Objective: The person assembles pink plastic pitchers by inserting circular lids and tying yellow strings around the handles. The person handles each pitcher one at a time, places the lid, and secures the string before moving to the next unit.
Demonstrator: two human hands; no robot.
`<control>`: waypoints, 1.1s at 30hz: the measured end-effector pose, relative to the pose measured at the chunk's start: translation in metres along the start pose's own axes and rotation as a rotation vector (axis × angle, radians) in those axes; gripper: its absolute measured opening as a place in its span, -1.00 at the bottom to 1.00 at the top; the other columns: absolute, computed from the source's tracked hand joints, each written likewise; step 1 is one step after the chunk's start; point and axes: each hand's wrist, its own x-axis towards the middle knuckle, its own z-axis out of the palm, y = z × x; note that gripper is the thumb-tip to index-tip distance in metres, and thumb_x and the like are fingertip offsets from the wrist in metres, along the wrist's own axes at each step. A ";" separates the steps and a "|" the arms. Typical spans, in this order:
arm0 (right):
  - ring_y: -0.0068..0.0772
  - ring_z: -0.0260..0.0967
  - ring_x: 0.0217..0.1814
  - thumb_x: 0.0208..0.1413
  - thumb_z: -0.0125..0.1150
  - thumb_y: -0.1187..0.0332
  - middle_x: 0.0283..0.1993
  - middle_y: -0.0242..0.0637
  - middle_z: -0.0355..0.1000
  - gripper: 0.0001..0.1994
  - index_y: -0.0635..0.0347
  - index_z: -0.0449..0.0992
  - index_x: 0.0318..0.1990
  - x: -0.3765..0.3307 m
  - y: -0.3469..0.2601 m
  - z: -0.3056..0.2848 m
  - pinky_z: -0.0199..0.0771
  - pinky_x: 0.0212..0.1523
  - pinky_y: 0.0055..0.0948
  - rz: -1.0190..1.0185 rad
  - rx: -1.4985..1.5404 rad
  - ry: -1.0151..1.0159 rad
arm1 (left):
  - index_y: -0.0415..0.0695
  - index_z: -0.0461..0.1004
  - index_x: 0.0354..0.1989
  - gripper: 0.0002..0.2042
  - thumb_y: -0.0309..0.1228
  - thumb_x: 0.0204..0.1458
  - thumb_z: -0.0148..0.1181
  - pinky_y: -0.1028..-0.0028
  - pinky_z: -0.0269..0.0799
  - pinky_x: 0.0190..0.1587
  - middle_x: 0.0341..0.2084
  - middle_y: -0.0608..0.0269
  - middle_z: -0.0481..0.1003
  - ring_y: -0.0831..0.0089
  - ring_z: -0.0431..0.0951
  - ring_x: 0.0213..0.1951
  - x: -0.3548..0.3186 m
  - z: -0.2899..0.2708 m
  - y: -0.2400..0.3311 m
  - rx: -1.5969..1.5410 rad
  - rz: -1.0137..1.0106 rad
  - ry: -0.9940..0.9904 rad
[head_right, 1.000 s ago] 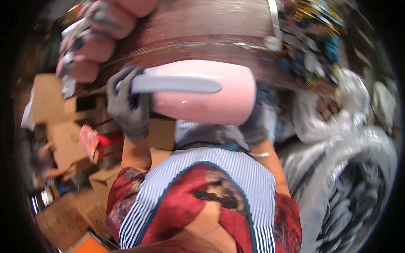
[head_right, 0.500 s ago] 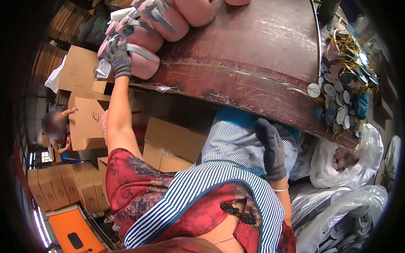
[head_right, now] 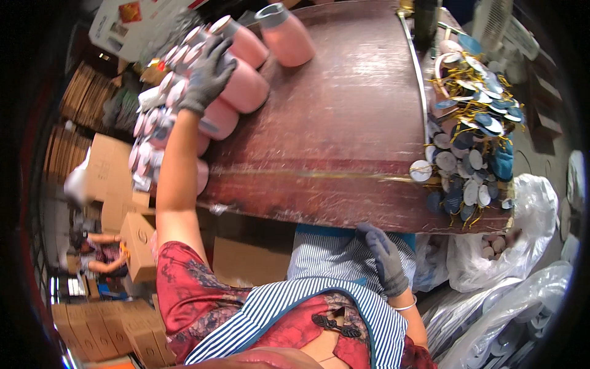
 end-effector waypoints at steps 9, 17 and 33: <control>-0.46 0.43 0.06 0.33 0.10 0.29 0.13 -0.24 0.47 -0.63 0.24 0.46 0.20 -0.036 -0.045 -0.061 0.42 0.10 -0.46 -0.164 0.008 0.016 | -0.09 0.38 0.25 -0.42 -0.09 0.09 0.26 0.33 0.39 0.23 0.05 0.03 0.53 0.18 0.51 0.13 0.142 0.153 -0.216 -0.120 0.152 0.019; -0.66 0.36 -0.21 0.40 -0.06 0.15 -0.06 -0.37 0.49 -0.58 0.26 0.45 0.18 -0.060 -0.082 -0.186 0.35 -0.21 -0.65 -0.882 0.139 1.304 | -0.09 0.56 0.11 -0.71 -0.39 0.24 0.14 0.27 0.39 0.07 0.07 0.28 0.57 0.23 0.55 -0.09 0.027 0.073 0.080 0.107 0.295 0.190; -0.03 0.51 -0.01 0.16 0.13 0.16 -0.09 0.04 0.54 -0.63 0.15 0.49 0.04 0.045 0.103 -0.512 0.46 0.02 -0.18 0.590 -0.797 1.638 | -0.29 0.36 0.19 -0.52 -0.34 0.12 0.21 0.10 0.26 0.24 0.13 -0.01 0.43 0.01 0.41 0.14 -0.069 -0.052 0.284 -0.389 -0.297 0.107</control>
